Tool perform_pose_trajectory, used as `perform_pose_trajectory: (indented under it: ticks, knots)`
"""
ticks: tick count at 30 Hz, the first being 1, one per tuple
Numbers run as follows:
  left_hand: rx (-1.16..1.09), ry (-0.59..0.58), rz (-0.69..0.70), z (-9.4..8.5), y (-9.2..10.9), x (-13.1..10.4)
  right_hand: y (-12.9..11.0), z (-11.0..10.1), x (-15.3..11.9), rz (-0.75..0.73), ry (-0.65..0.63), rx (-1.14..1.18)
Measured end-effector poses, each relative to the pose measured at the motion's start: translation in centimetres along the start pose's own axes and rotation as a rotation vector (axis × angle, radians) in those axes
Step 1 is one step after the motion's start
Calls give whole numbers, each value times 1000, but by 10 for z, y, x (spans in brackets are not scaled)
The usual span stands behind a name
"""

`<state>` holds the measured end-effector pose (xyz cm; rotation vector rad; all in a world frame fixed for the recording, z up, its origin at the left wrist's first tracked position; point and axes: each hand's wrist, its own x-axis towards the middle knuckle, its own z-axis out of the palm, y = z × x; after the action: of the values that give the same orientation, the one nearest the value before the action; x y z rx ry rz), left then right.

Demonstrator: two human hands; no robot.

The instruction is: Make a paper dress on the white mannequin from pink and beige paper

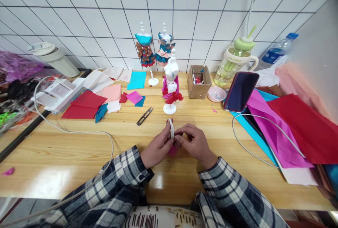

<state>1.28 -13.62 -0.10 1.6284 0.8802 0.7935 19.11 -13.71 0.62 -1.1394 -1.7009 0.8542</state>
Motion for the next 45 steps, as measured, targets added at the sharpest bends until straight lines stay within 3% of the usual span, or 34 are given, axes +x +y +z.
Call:
perform_pose_trajectory:
  ticks: [4,8,14,22,28,32,39,45]
  knots:
    - [162,-9,41,-1,1,0,-3,2,-3,-47,100,-157]
    - [352,29,63,-1,3,-1,-5,5,-7,-125,50,-273]
    - [528,-42,2,-1,6,-2,-5,6,-9,-174,14,-419]
    - [452,-41,27,-1,11,-1,-6,2,-8,-148,-12,-409]
    - [348,-69,12,-3,10,-1,-6,-7,-8,-234,-90,-564]
    - [331,-125,1,-8,9,-1,-4,-15,-7,-278,-63,-626]
    - [499,-86,88,-18,19,-3,-1,-20,-5,-256,84,-604]
    - [558,-58,-18,-19,27,0,-1,-18,-5,-254,19,-550]
